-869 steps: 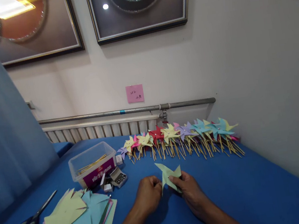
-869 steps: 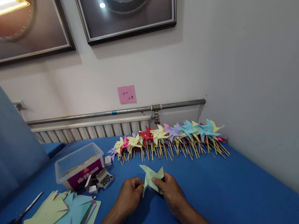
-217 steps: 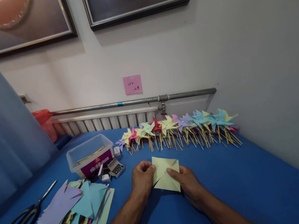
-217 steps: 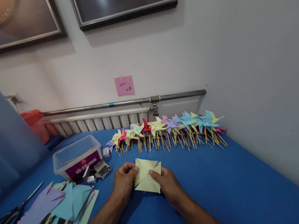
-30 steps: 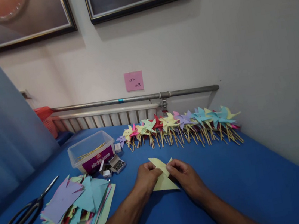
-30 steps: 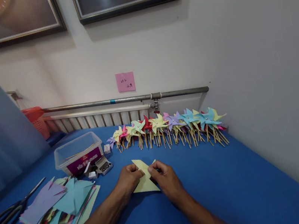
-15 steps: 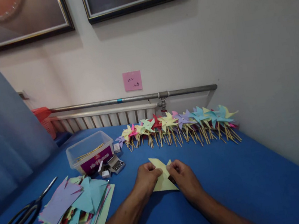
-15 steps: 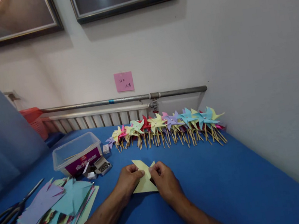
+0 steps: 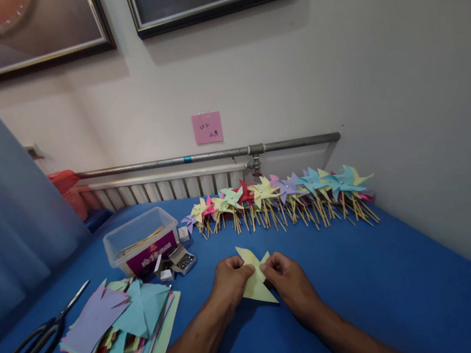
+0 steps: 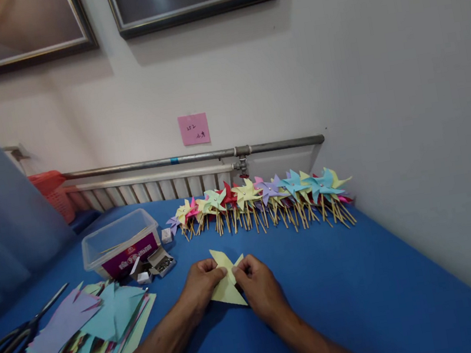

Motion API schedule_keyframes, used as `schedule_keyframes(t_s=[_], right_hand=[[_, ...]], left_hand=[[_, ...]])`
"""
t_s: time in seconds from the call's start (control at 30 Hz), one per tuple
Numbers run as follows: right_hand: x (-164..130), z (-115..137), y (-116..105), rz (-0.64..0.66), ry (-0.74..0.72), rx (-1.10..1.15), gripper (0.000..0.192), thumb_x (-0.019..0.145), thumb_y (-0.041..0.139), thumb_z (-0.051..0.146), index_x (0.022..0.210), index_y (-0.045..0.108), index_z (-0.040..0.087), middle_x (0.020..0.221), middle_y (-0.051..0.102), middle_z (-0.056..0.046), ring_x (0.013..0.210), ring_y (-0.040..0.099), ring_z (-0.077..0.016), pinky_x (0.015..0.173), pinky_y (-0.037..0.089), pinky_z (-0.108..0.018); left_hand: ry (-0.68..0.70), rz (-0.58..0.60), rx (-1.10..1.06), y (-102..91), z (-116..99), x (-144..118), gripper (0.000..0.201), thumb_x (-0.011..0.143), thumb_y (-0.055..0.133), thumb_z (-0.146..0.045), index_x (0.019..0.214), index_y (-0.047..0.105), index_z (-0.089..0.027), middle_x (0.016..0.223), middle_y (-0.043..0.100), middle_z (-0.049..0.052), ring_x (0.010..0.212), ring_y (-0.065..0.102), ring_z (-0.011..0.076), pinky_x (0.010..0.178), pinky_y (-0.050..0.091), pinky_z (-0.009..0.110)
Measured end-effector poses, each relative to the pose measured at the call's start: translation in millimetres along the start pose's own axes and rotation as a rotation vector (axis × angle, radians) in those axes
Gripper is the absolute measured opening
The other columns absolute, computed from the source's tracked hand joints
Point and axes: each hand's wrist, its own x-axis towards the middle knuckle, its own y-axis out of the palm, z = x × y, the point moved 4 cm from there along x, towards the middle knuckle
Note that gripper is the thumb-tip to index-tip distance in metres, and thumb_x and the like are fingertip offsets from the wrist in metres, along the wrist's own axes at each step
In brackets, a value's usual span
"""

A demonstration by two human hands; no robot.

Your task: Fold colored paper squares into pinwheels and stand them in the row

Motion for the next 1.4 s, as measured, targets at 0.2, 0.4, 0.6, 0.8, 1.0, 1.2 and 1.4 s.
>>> schedule_keyframes(t_s=[0.2, 0.4, 0.6, 0.8, 1.0, 1.2, 1.4], right_hand=[[2.5, -6.6, 3.1, -0.001, -0.017, 0.311, 0.050, 0.075, 0.069, 0.043, 0.117, 0.052, 0.023, 0.073, 0.066, 0.002, 0.063, 0.062, -0.0186, 0.062, 0.049, -0.030], [2.4, -18.4, 11.8, 0.011, 0.141, 0.543, 0.074, 0.068, 0.076, 0.052, 0.129, 0.048, 0.020, 0.075, 0.068, 0.000, 0.064, 0.067, -0.0213, 0.062, 0.051, -0.032], [1.1, -15.9, 10.0, -0.001, 0.135, 0.498, 0.065, 0.063, 0.078, 0.040, 0.119, 0.052, 0.018, 0.093, 0.075, -0.006, 0.074, 0.070, -0.0243, 0.063, 0.051, -0.032], [5.1, -14.2, 5.8, -0.035, 0.089, 0.396, 0.057, 0.062, 0.076, 0.037, 0.111, 0.055, 0.019, 0.082, 0.072, -0.003, 0.066, 0.067, -0.0220, 0.059, 0.050, -0.031], [6.5, -12.1, 1.2, -0.018, 0.078, 0.342, 0.057, 0.063, 0.074, 0.035, 0.114, 0.054, 0.018, 0.082, 0.072, -0.003, 0.066, 0.067, -0.0214, 0.060, 0.050, -0.031], [7.9, -9.9, 1.0, 0.058, 0.055, 0.319, 0.055, 0.063, 0.073, 0.031, 0.114, 0.055, 0.019, 0.082, 0.073, -0.002, 0.068, 0.067, -0.0212, 0.061, 0.050, -0.030], [12.0, -15.3, 3.6, 0.097, 0.032, 0.299, 0.054, 0.064, 0.073, 0.030, 0.114, 0.055, 0.019, 0.081, 0.072, -0.001, 0.065, 0.066, -0.0191, 0.058, 0.048, -0.028]], left_hand=[[-0.007, 0.006, -0.022, -0.4, -2.2, -1.8, 0.025, 0.058, 0.073, -0.032, 0.057, 0.051, -0.019, 0.047, 0.053, -0.003, 0.040, 0.042, 0.0088, 0.044, 0.032, 0.023], [0.041, 0.001, -0.065, 2.2, 1.2, -2.0, 0.027, 0.058, 0.073, -0.036, 0.060, 0.053, -0.019, 0.047, 0.052, -0.004, 0.041, 0.042, 0.0086, 0.045, 0.033, 0.023], [0.069, -0.017, -0.057, 7.5, -1.4, -5.8, 0.028, 0.056, 0.073, -0.036, 0.057, 0.051, -0.018, 0.047, 0.051, -0.005, 0.042, 0.041, 0.0077, 0.045, 0.031, 0.022], [0.045, -0.008, -0.023, 7.8, -2.7, -8.1, 0.028, 0.056, 0.075, -0.036, 0.058, 0.054, -0.017, 0.049, 0.053, -0.004, 0.044, 0.043, 0.0086, 0.046, 0.032, 0.022], [-0.011, 0.022, -0.059, 8.7, -7.0, -11.6, 0.027, 0.053, 0.077, -0.032, 0.058, 0.057, -0.016, 0.049, 0.055, -0.002, 0.044, 0.045, 0.0088, 0.046, 0.034, 0.023], [-0.047, 0.041, -0.095, 8.6, -10.8, -12.4, 0.023, 0.050, 0.079, -0.026, 0.064, 0.068, -0.011, 0.056, 0.065, 0.003, 0.049, 0.055, 0.0130, 0.052, 0.043, 0.026], [-0.050, 0.064, -0.074, 6.9, -9.8, -11.7, 0.021, 0.052, 0.077, -0.023, 0.066, 0.071, -0.009, 0.059, 0.068, 0.006, 0.049, 0.057, 0.0145, 0.051, 0.044, 0.026]])
